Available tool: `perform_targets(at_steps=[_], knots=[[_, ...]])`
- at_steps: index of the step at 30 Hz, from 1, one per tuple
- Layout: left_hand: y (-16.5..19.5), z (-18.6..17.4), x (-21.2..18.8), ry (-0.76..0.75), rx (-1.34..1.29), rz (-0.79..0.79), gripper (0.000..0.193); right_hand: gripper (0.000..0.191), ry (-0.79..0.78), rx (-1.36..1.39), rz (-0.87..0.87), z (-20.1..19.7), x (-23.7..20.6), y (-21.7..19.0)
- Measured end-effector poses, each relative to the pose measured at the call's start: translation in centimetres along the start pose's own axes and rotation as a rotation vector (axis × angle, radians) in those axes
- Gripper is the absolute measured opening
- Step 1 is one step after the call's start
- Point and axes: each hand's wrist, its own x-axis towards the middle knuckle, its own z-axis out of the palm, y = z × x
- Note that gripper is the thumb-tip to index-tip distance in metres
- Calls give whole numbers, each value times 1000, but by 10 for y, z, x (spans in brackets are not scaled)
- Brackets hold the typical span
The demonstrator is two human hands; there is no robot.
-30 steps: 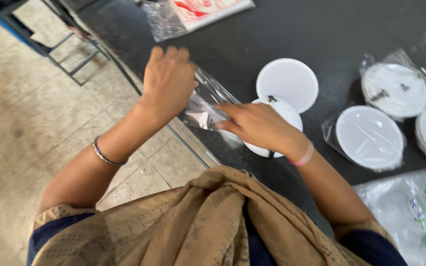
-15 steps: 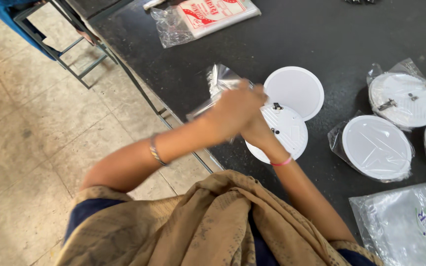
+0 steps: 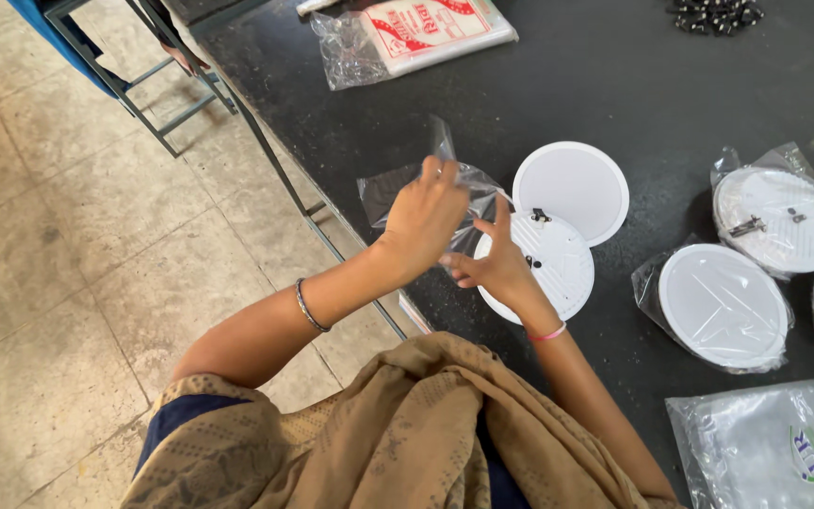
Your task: The person places round white LED panel lights one at a time into clear plastic bags, pulls the plastic over each unit, and sets the wrapped panels on the work table with other already wrapped units.
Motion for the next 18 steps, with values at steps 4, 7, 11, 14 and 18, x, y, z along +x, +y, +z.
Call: perform_targets(at_steps=[4,7,11,14,18], knots=[[9,15,-1,79,-31,-91,54,76,-5,-121,-213,14,1,31],[27,12,-6,7,-107,-50,73,55,113,-321,-456,21,8,57],[54,9,-9,-76,3,105,73,67,144,-290,-777,22,26,84],[68,18,-17,-236,42,176,61,69,80,-409,-727,31,36,106],[68,35,-23,-132,46,230,35,47,5,-44,-520,35,28,135]])
